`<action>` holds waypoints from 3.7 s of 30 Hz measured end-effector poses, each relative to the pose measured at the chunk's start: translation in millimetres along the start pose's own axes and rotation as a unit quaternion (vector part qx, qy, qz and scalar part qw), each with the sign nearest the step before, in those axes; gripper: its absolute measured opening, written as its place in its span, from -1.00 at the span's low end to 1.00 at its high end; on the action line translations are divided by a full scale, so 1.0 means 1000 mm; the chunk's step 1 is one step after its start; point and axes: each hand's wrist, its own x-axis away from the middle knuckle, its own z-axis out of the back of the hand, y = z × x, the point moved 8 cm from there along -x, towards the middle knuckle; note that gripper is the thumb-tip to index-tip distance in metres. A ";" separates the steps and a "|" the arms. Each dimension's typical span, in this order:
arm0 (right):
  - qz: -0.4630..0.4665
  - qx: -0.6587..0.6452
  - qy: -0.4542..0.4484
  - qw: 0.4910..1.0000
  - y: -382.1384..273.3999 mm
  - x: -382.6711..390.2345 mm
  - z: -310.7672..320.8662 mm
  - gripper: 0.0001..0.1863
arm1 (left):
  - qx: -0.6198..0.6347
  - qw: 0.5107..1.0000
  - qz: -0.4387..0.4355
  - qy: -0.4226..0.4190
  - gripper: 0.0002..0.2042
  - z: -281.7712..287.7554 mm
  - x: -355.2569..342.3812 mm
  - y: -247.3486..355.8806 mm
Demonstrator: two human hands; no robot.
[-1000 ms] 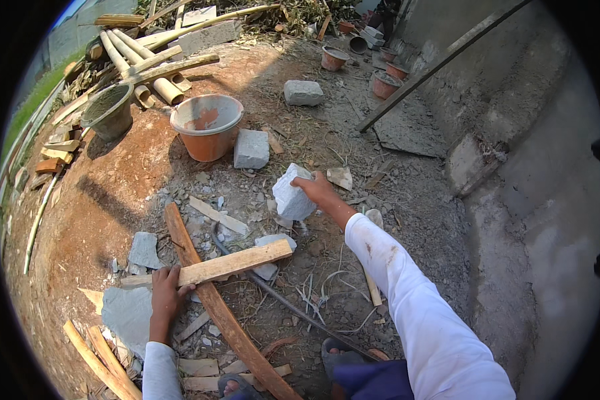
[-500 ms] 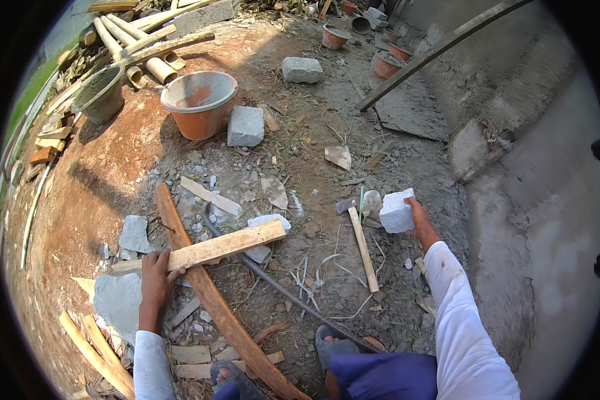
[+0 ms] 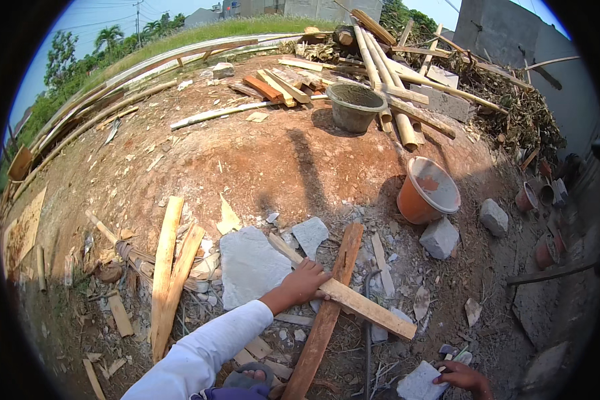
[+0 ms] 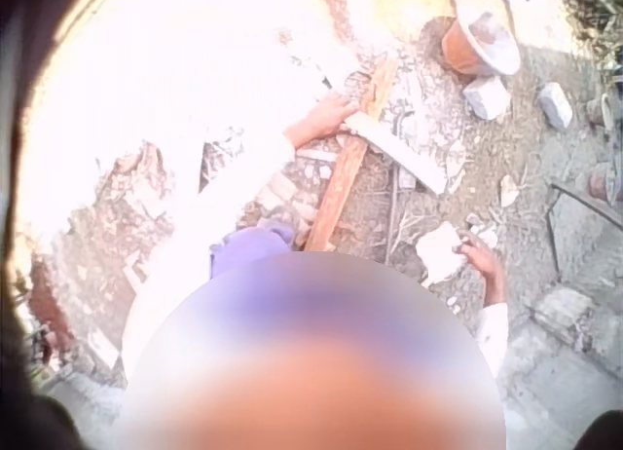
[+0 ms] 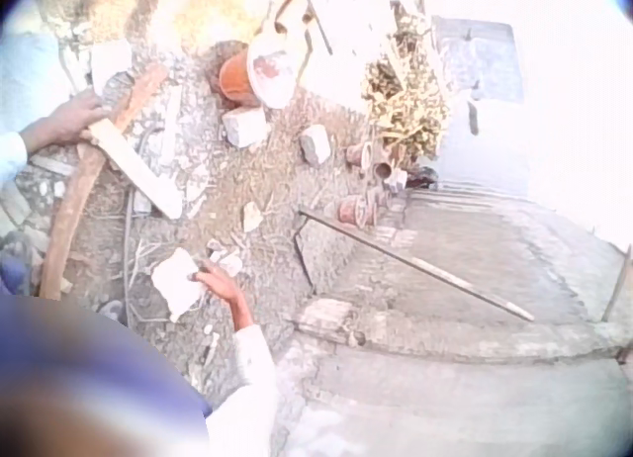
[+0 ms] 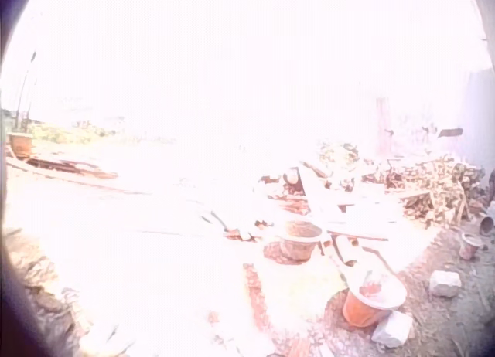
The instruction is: The person uses a hand saw to cut several wooden planks on the ground. They position each plank, saw through it, and set the cut pieces aside. The person also uses a metal rod to measure or mark the wood before cutting.
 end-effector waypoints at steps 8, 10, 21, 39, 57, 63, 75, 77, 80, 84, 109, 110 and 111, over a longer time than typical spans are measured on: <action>0.154 0.446 -0.173 0.864 -0.267 -0.039 -0.093 -0.02 | -0.007 1.000 0.005 -0.004 -0.36 0.001 0.001 0.002; 0.110 0.490 -0.114 0.857 -0.366 -0.032 -0.061 0.15 | -0.014 1.000 0.007 0.004 -0.37 0.007 0.001 0.002; 0.518 0.314 0.483 0.633 -0.594 0.117 0.032 -0.44 | 0.000 1.000 0.028 0.000 -0.36 0.005 0.001 0.003; 0.006 0.050 0.411 0.910 0.020 -0.017 -0.165 -0.49 | -0.027 0.997 0.033 -0.062 -0.32 0.018 -0.013 0.018; 0.016 -0.018 0.485 0.874 0.033 -0.002 -0.224 -0.67 | -0.016 0.982 0.085 -0.169 -0.34 0.025 -0.074 0.015; -0.003 -0.014 0.513 0.858 0.046 0.028 -0.214 -0.69 | 0.076 0.991 0.042 -0.103 -0.33 0.012 -0.088 0.021; -0.035 -0.119 0.536 0.835 0.037 0.059 -0.205 -0.69 | 0.155 0.988 -0.016 -0.016 -0.47 -0.017 -0.107 0.067; -0.051 -0.123 0.535 0.835 0.037 0.063 -0.197 -0.70 | 0.166 0.985 -0.004 -0.035 -0.45 -0.025 -0.116 0.073; -0.069 -0.087 0.542 0.833 0.035 0.070 -0.186 -0.70 | 0.126 0.991 -0.025 -0.038 -0.37 -0.024 -0.121 0.077; -0.083 -0.064 0.547 0.831 0.037 0.076 -0.186 -0.70 | 0.075 0.993 -0.094 -0.019 -0.38 -0.008 -0.113 0.072; 0.136 0.171 0.560 0.799 -0.052 -0.053 -0.081 -0.26 | 0.030 0.999 0.030 -0.030 -0.48 -0.018 -0.061 0.038; 0.136 0.208 0.540 0.804 -0.062 -0.074 -0.070 -0.25 | 0.047 0.997 0.049 -0.029 -0.48 -0.018 -0.058 0.037; 0.194 0.246 0.550 0.774 -0.076 -0.085 -0.062 -0.24 | 0.047 0.998 0.047 -0.024 -0.48 -0.017 -0.057 0.039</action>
